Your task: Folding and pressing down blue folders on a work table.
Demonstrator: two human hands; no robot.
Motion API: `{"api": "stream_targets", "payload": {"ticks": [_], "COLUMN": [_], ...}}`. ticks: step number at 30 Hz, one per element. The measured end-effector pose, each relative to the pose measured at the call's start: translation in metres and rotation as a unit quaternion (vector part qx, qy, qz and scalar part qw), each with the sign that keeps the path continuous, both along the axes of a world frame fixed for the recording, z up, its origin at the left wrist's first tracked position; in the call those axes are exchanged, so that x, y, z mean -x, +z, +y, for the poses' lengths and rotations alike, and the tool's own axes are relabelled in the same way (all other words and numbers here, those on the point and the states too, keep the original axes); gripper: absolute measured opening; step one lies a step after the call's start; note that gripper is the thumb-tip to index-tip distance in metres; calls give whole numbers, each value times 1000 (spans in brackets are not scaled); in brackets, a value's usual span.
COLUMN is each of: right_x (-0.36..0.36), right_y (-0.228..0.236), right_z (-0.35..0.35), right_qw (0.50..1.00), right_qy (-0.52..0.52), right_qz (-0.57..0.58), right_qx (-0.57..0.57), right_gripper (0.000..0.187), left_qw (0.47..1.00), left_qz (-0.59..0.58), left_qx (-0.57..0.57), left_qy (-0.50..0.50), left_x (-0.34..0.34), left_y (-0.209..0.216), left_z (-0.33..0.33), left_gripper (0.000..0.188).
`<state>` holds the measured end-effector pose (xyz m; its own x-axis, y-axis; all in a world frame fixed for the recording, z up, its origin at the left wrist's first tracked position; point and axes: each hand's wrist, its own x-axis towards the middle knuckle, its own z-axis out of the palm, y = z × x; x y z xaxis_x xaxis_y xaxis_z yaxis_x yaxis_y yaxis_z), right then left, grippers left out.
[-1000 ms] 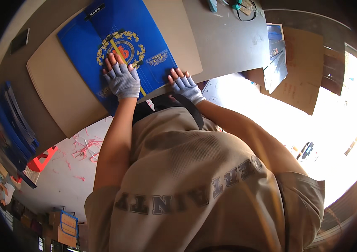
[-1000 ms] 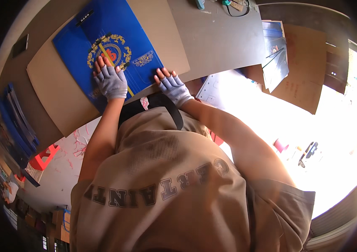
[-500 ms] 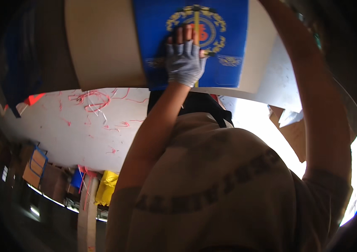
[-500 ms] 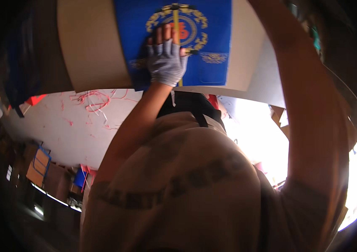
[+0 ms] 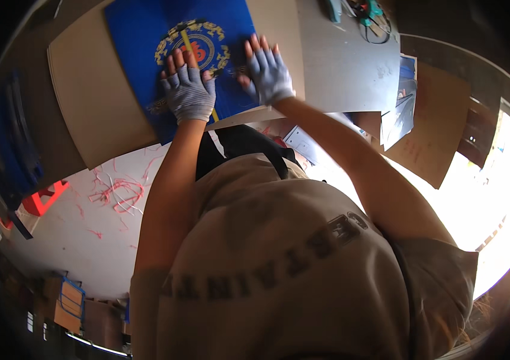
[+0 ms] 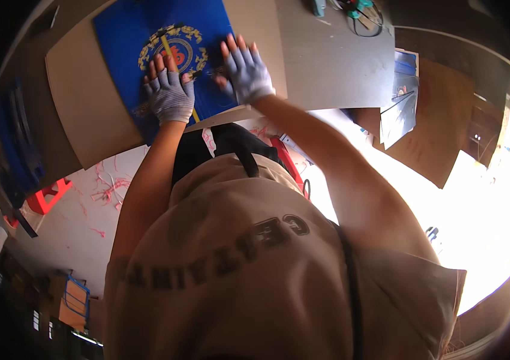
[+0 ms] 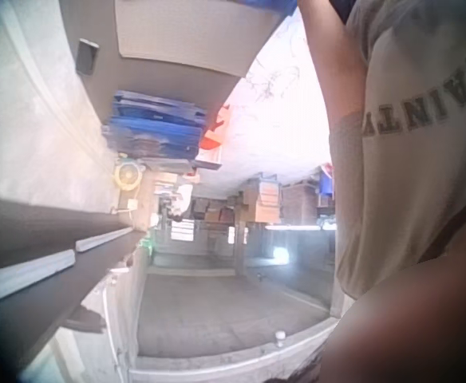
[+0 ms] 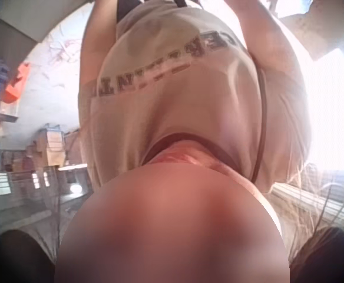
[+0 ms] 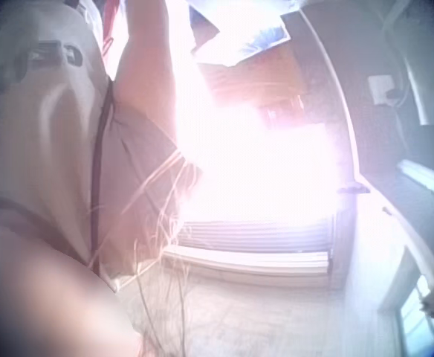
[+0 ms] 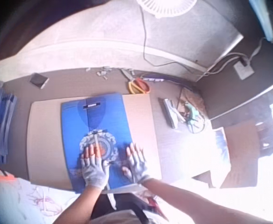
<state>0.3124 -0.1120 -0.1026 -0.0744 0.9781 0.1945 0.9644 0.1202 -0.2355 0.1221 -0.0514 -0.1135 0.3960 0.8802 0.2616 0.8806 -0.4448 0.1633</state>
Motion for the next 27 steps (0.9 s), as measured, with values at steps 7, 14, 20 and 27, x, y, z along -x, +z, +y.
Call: {"api": "stream_targets", "payload": {"ticks": [7,14,20,27], "right_x": [19,-128,-180,-134], "right_y": [-4,33,7,27], "right_z": [-124,3,100,138], "right_qw": [998,968,902,927], "right_qy": [-17,-189,-397,-354], "right_qz": [-26,-123,-160,-98], "right_qx": [61,-112,58,75], "right_gripper": [73,65,63,51], "left_qw": [1000,999,999,997], "left_qz": [18,35,7,1], "left_qx": [-23,-12,34,78], "left_qy": [-9,-2,0,1], "left_x": [-2,-1,6,20], "left_y": [-3,7,5,4], "left_z": [2,-1,-3,-10], "left_gripper": [56,57,58,56]}}
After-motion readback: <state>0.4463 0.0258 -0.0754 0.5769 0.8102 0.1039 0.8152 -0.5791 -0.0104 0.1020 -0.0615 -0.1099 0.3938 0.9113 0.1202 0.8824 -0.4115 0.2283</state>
